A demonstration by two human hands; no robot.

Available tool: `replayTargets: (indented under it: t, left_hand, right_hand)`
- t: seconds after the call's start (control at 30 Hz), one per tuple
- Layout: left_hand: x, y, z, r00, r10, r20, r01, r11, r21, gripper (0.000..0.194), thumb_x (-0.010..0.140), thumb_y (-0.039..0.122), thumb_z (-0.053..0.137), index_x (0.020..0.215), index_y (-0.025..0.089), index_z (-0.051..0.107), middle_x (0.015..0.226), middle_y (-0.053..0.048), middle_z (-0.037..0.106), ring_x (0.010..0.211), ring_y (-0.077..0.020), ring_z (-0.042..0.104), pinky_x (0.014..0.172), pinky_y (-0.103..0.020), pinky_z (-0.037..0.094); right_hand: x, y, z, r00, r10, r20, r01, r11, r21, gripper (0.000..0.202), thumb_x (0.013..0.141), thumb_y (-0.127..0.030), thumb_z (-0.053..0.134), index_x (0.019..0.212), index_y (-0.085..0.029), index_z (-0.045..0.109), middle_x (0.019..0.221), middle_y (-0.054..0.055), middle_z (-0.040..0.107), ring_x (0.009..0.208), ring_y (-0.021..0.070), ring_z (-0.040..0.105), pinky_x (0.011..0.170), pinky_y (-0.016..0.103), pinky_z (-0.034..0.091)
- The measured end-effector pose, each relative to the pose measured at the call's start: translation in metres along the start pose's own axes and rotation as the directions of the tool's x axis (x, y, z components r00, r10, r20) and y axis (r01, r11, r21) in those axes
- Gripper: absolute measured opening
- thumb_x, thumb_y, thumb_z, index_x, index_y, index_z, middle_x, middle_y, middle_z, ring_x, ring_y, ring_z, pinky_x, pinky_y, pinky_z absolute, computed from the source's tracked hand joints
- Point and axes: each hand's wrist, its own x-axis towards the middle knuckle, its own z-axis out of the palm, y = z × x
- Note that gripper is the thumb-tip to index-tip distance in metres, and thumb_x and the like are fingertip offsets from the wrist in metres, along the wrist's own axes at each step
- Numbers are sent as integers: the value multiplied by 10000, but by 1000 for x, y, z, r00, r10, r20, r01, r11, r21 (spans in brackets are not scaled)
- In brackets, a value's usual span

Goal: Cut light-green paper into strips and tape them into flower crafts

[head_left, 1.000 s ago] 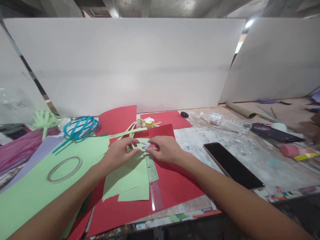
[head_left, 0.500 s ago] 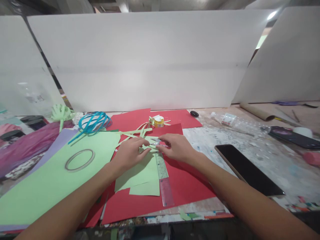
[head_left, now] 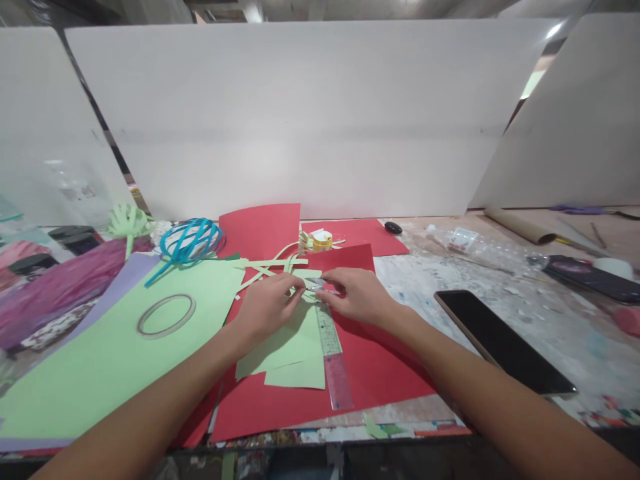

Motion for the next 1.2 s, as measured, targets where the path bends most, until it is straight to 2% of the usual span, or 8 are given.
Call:
replayTargets:
  t: [0.1, 0.2, 0.27, 0.37, 0.6, 0.7, 0.9, 1.2]
  left_hand:
    - [4, 1, 0, 979, -194, 66, 205, 933, -296, 177, 871, 329, 516, 838, 198, 630, 818, -34, 692, 688, -169, 616, 606, -274, 449]
    - [7, -3, 2, 900, -369, 233, 431, 667, -608, 252, 844, 427, 555, 810, 181, 601, 674, -15, 627, 537, -127, 557, 498, -237, 428]
    - [8, -9, 3, 859, -437, 267, 479, 503, -719, 276, 806, 453, 606, 813, 178, 589, 619, 14, 571, 473, -95, 499, 464, -218, 406]
    - [9, -18, 3, 842, -503, 196, 430, 405, -807, 303, 758, 453, 669, 803, 166, 583, 662, 16, 554, 505, -82, 502, 476, -208, 411]
    - [11, -19, 1, 841, -532, 94, 358, 417, -836, 337, 757, 460, 683, 872, 158, 586, 747, -3, 571, 588, -98, 555, 492, -190, 428]
    - [10, -19, 5, 849, -519, 102, 352, 410, -841, 334, 765, 465, 673, 877, 165, 579, 747, -2, 572, 580, -98, 555, 483, -190, 422]
    - [5, -18, 17, 865, -479, 150, 379, 427, -821, 310, 830, 495, 591, 918, 199, 568, 727, 14, 564, 547, -88, 539, 446, -179, 390]
    - [3, -11, 15, 865, -473, 166, 389, 426, -817, 303, 830, 485, 591, 941, 205, 560, 699, 39, 536, 500, -66, 483, 417, -165, 350]
  right_hand:
    - [1, 0, -1, 1000, 5, -2, -5, 1000, 24, 285, 871, -441, 556, 903, -185, 677, 746, 35, 667, 636, 153, 531, 566, 265, 286]
    - [3, 3, -4, 1000, 24, 0, -24, 998, 60, 287, 870, -439, 559, 938, -191, 685, 769, 36, 681, 639, 150, 547, 564, 261, 295]
    - [4, 8, -6, 999, 38, -1, -38, 998, 46, 293, 873, -443, 557, 945, -190, 686, 757, 32, 677, 636, 149, 548, 562, 261, 299]
    - [5, 20, -8, 997, 80, -18, -80, 996, -43, 321, 883, -475, 537, 938, -195, 683, 762, 29, 673, 658, 159, 555, 565, 266, 301]
    - [4, 40, -3, 992, 124, 3, -119, 956, -267, 310, 879, -442, 561, 976, -193, 717, 937, 115, 652, 912, 251, 569, 718, 318, 378]
    - [5, 25, 4, 999, 33, 22, -30, 990, -137, 269, 888, -358, 565, 1040, -192, 711, 986, 111, 638, 962, 242, 555, 806, 332, 394]
    - [15, -22, 21, 957, -139, 256, 111, 987, 118, 271, 856, -379, 616, 1087, -270, 706, 907, 64, 590, 817, 194, 559, 705, 291, 400]
    - [30, -21, 31, 938, -54, 342, -68, 939, 336, 42, 753, -188, 638, 787, -175, 660, 722, 9, 595, 602, 113, 497, 537, 226, 347]
